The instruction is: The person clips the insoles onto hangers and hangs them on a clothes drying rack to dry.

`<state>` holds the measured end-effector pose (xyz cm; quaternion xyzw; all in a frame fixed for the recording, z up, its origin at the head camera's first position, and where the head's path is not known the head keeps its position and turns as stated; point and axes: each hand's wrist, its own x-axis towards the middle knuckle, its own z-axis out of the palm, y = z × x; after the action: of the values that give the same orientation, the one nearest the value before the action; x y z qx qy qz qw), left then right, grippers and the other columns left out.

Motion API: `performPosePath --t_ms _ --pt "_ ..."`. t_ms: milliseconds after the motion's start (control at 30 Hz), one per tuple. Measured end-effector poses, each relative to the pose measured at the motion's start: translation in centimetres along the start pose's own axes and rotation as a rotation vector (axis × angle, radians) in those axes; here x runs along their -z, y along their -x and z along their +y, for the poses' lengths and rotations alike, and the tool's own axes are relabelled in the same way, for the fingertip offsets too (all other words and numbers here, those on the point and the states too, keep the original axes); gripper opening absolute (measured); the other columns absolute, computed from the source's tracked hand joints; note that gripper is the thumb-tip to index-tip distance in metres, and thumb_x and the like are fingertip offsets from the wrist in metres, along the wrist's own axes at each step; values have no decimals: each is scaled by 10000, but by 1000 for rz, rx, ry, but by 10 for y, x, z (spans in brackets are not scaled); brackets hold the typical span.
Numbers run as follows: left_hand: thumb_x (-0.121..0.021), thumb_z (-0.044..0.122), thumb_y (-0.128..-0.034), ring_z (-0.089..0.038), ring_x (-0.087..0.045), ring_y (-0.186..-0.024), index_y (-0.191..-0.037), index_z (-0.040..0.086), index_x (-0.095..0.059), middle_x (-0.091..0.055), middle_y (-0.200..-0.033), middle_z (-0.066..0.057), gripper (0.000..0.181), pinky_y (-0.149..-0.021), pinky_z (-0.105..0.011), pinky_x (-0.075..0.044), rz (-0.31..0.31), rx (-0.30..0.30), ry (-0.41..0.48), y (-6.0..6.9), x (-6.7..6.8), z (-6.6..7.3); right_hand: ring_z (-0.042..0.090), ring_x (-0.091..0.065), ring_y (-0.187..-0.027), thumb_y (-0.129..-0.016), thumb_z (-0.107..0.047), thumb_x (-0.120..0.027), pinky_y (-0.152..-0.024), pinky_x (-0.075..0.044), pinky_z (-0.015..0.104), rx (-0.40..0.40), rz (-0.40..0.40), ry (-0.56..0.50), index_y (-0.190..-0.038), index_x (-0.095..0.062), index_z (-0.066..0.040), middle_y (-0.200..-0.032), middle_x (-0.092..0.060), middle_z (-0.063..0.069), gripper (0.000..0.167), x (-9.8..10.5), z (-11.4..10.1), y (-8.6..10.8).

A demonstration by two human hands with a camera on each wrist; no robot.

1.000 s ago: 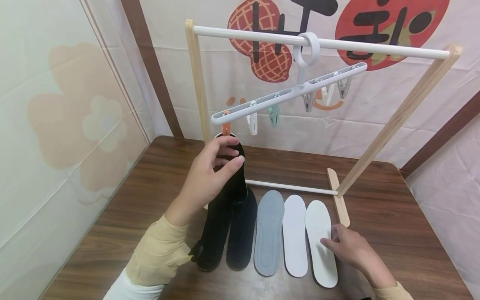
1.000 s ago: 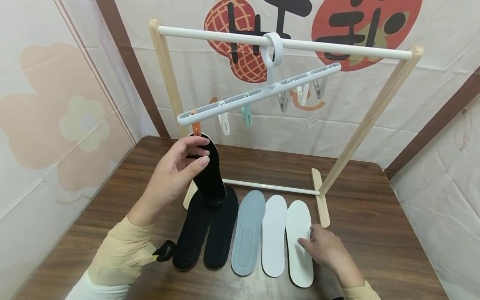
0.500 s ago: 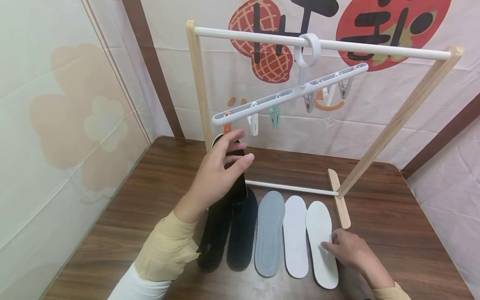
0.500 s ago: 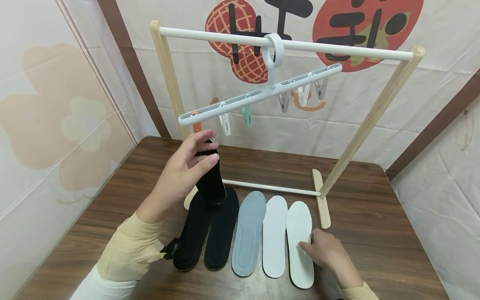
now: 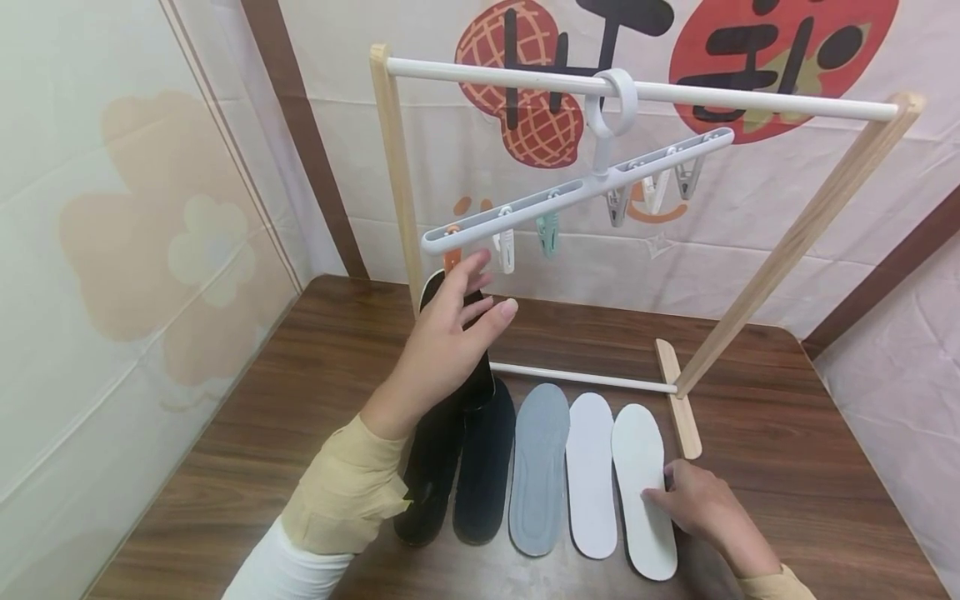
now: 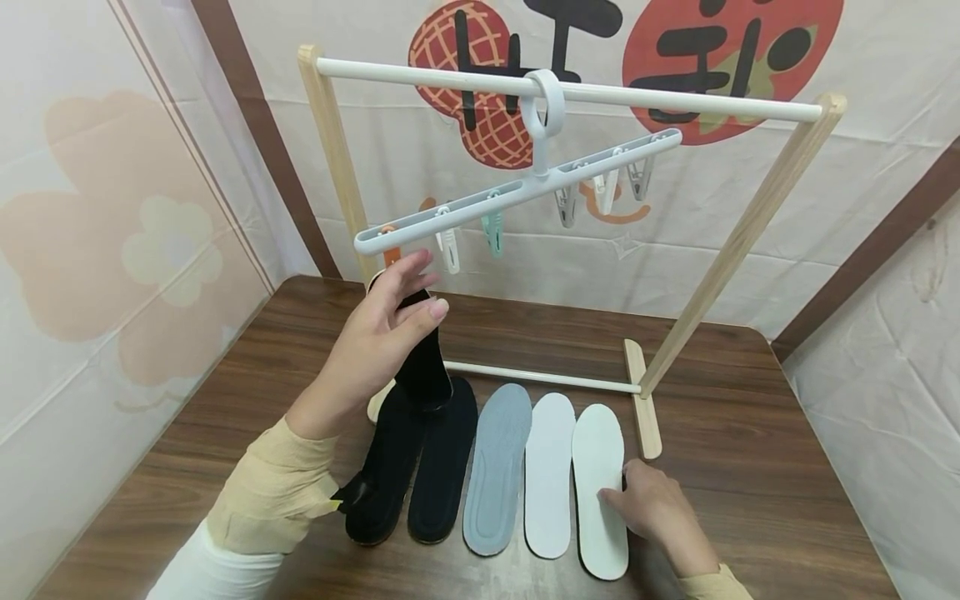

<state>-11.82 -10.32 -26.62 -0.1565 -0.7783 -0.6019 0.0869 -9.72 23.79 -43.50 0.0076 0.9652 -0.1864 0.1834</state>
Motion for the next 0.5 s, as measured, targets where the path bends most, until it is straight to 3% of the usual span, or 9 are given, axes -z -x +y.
performPosePath --t_ms 233,500 --pt "-634 186 -997 -260 -344 -1486 -1572 42 -271 -301 -1629 -97 695 -1153 -459 -358 5 2 43 -6 -4 2 221 -593 -772 -887 -286 -738 -668 -502 394 -23 -13 -28 -1243 -561 134 -883 -669 99 578 0 3 -2" --pt "-614 179 -1010 -208 -290 -1512 -1577 7 -231 -264 -1647 -94 705 -1175 -403 -321 15 -10 66 -14 -6 3 247 -668 -852 -929 -277 -716 -711 -553 432 -10 -45 -94 -1266 -507 182 -1016 -687 191 607 0 8 -5"
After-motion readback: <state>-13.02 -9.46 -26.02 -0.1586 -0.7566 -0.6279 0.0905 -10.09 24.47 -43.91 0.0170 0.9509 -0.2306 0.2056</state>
